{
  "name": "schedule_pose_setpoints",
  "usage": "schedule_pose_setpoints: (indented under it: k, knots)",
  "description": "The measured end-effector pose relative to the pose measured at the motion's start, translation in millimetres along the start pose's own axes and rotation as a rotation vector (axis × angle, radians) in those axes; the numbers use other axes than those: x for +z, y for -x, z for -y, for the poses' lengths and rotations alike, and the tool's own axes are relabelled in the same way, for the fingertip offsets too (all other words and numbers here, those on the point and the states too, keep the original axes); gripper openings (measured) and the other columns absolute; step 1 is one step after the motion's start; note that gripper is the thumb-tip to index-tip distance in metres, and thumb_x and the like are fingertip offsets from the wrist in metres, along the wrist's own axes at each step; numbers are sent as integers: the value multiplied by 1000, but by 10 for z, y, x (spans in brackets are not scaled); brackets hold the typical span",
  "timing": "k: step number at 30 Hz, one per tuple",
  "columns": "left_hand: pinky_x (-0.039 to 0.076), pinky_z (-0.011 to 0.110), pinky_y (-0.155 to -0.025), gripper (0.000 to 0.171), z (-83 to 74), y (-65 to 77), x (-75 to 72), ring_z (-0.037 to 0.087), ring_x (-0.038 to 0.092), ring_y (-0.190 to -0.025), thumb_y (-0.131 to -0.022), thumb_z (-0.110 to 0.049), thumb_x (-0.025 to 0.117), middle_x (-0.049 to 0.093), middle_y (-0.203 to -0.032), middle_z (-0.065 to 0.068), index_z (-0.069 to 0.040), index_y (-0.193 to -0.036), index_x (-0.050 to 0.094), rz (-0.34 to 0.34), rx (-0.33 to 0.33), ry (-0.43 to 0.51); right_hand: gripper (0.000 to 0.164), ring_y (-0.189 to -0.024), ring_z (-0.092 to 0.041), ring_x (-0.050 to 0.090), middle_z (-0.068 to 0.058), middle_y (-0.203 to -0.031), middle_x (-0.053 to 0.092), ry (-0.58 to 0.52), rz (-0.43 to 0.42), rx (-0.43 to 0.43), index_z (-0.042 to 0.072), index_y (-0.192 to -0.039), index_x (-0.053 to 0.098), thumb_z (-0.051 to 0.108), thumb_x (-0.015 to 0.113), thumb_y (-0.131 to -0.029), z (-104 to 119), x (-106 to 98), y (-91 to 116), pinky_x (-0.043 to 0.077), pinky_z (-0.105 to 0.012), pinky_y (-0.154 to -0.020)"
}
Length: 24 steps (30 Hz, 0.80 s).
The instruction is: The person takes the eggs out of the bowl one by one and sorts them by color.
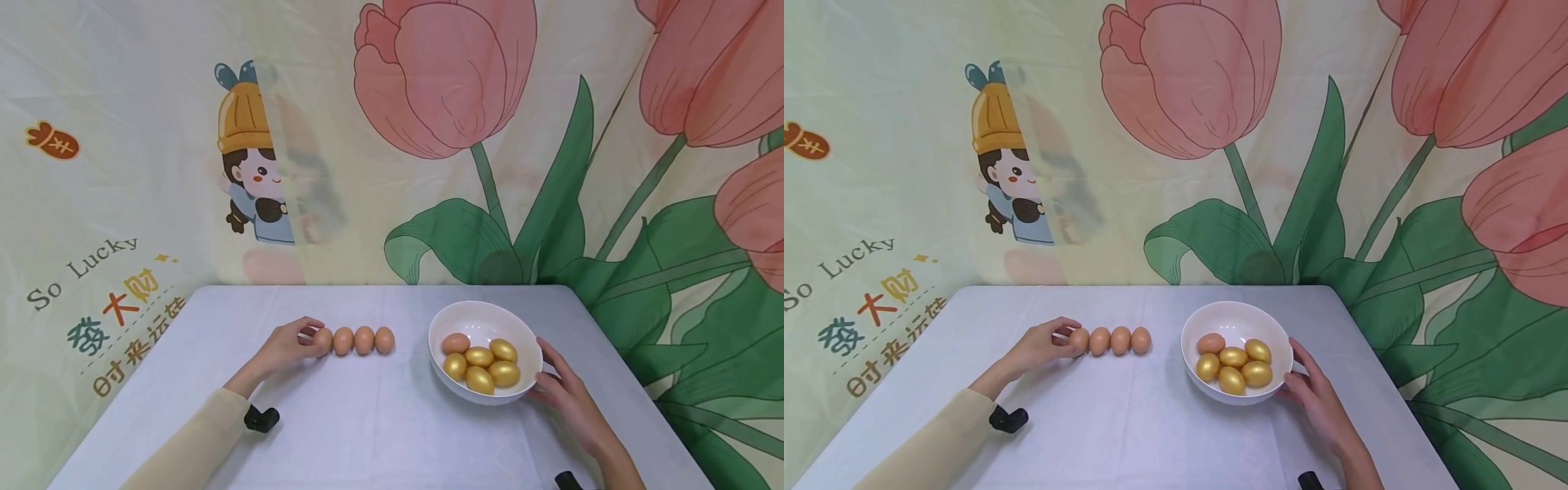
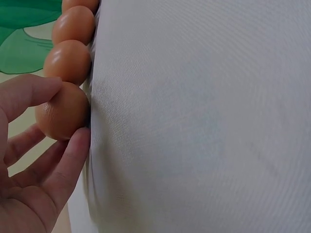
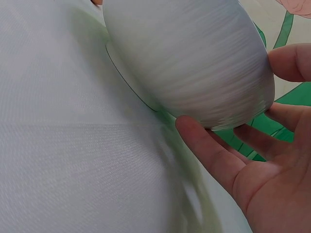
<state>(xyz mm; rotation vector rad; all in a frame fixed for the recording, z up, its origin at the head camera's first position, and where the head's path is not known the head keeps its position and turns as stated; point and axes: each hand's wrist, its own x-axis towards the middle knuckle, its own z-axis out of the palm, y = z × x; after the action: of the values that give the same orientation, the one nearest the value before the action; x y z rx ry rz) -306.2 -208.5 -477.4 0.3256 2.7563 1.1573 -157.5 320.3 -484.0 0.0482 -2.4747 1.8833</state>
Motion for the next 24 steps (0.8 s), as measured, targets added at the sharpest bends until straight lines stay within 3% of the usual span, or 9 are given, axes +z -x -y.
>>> schedule_pose_setpoints:
  k: [9,16,24]
  knots:
    - [60,45,-91,59,6,-5,-34,29,69,-114,-90,-32,87,70,-131,13,-11,-140,64,14,1,-28,67,-117,4,59,-24,-169,20,-19,12,-25,14,-171,16,26,49,-114,-19,-6,12,62,-34,-94]
    - [59,49,-95,62,-61,-37,-161,33,69,-118,-92,-28,85,67,-137,19,-10,-146,59,-1,39,-26,68,-116,5,59,-24,-170,20,-9,10,-9,15,-171,16,29,49,-114,-8,-4,6,62,-34,-94]
    - [61,47,-94,63,-394,-114,-249,33,68,-120,-92,-27,85,64,-140,18,-13,-147,58,-21,107,-32,67,-116,5,59,-25,-170,20,-11,11,-14,15,-171,16,28,49,-114,-4,-1,8,62,-35,-94]
